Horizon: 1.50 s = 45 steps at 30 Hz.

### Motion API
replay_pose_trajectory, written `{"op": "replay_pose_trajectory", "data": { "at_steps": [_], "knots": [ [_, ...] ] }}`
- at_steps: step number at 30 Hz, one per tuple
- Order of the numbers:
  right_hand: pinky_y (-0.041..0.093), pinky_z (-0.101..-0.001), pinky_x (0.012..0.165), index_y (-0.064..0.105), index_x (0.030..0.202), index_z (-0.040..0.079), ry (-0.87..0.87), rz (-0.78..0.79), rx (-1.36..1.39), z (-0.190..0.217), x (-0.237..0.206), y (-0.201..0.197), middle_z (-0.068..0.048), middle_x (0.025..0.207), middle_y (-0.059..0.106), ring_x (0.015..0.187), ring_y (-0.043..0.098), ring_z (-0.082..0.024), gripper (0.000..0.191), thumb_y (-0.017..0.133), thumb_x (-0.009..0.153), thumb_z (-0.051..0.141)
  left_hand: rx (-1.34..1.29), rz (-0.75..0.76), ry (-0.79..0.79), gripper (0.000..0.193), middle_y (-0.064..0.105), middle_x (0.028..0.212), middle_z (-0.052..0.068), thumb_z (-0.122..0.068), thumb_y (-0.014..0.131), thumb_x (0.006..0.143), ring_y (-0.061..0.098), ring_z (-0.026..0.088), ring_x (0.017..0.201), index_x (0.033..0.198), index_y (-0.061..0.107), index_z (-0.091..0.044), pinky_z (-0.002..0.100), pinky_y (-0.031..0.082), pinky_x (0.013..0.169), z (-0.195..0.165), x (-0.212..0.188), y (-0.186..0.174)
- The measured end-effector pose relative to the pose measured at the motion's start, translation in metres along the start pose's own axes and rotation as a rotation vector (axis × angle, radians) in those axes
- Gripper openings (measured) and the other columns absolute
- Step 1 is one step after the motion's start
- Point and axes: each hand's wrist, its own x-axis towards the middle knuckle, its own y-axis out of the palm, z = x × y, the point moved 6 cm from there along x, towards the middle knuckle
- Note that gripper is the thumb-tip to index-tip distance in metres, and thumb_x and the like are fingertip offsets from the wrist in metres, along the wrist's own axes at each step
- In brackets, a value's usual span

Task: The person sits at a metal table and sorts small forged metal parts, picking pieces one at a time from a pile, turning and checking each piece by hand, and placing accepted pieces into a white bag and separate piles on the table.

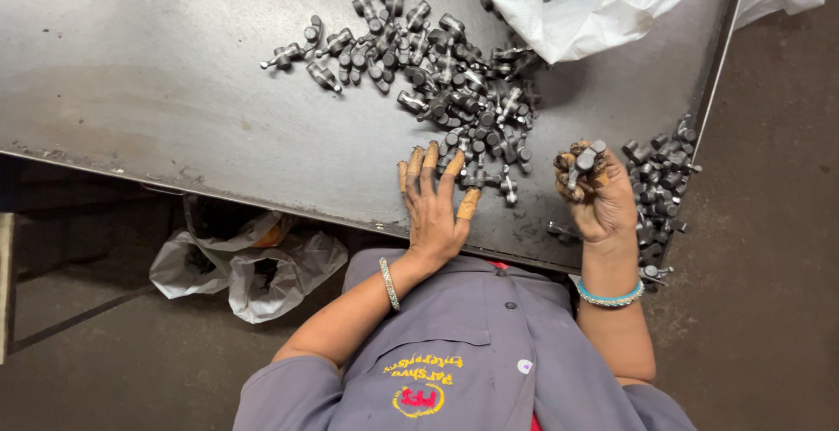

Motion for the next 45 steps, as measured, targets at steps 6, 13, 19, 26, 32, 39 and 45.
{"op": "replay_pose_trajectory", "data": {
  "at_steps": [6, 13, 19, 26, 32, 39, 45],
  "knots": [
    [0.050, -0.0228, 0.059, 0.071, 0.119, -0.003, 0.095, 0.087, 0.122, -0.003, -0.010, -0.014, -0.020, 0.103, 0.073, 0.077, 0.066, -0.019, 0.030, 0.078, 0.096, 0.015, -0.016, -0.011, 0.006, 0.059, 0.032, 0.162, 0.026, -0.033, 0.064, 0.098, 0.021, 0.047, 0.152, 0.149, 0.050, -0.007, 0.064, 0.009, 0.126, -0.001, 0.001, 0.003],
    [0.055, -0.0298, 0.059, 0.065, 0.123, 0.005, 0.382, 0.229, -0.671, 0.003, -0.031, 0.060, -0.013, 0.092, 0.072, 0.075, 0.066, -0.017, 0.043, 0.078, 0.082, 0.009, -0.130, -0.031, -0.038, 0.065, 0.033, 0.152, 0.030, -0.028, 0.075, 0.089, 0.029, 0.050, 0.142, 0.142, 0.050, -0.001, 0.062, 0.025, 0.119, -0.004, 0.008, -0.014],
    [0.056, -0.0286, 0.072, 0.068, 0.110, 0.001, 0.182, 0.619, -1.162, 0.037, -0.016, 0.125, -0.010, 0.094, 0.074, 0.085, 0.068, -0.016, 0.029, 0.081, 0.084, 0.004, -0.002, 0.005, -0.021, 0.070, 0.036, 0.154, 0.030, -0.032, 0.082, 0.086, 0.044, 0.047, 0.128, 0.142, 0.052, -0.004, 0.056, 0.041, 0.108, -0.002, 0.023, -0.042],
    [0.061, -0.0313, 0.078, 0.063, 0.114, 0.007, -0.374, 0.060, -0.369, 0.089, 0.019, 0.137, -0.012, 0.113, 0.074, 0.094, 0.073, -0.020, 0.021, 0.073, 0.097, 0.000, 0.082, 0.106, -0.079, 0.083, 0.034, 0.153, 0.029, -0.038, 0.086, 0.077, 0.045, 0.048, 0.121, 0.144, 0.048, -0.007, 0.053, 0.051, 0.091, -0.005, 0.031, -0.047],
    [0.057, -0.0308, 0.071, 0.068, 0.107, 0.001, -0.230, 0.045, -0.998, 0.033, 0.000, 0.120, -0.011, 0.102, 0.073, 0.087, 0.068, -0.018, 0.022, 0.082, 0.090, 0.006, 0.007, 0.109, -0.084, 0.091, 0.036, 0.153, 0.025, -0.026, 0.091, 0.067, 0.046, 0.046, 0.123, 0.145, 0.047, -0.012, 0.051, 0.051, 0.094, -0.009, 0.031, -0.040],
    [0.049, -0.0459, 0.080, 0.068, 0.104, 0.000, -0.575, -0.008, -1.812, -0.022, -0.048, 0.117, -0.016, 0.098, 0.065, 0.090, 0.058, -0.037, 0.050, 0.091, 0.067, 0.024, 0.031, 0.106, -0.068, 0.084, 0.050, 0.132, 0.020, -0.015, 0.090, 0.065, 0.046, 0.045, 0.114, 0.140, 0.051, -0.010, 0.051, 0.045, 0.098, 0.000, 0.036, -0.022],
    [0.050, -0.0437, 0.088, 0.066, 0.099, 0.003, -0.561, -0.024, -1.714, -0.042, -0.051, 0.078, -0.011, 0.105, 0.069, 0.098, 0.060, -0.033, 0.025, 0.084, 0.082, 0.006, 0.017, 0.039, 0.030, 0.081, 0.056, 0.118, 0.016, -0.013, 0.091, 0.063, 0.048, 0.042, 0.106, 0.133, 0.052, -0.006, 0.050, 0.042, 0.095, 0.009, 0.038, -0.009]
  ]
}}
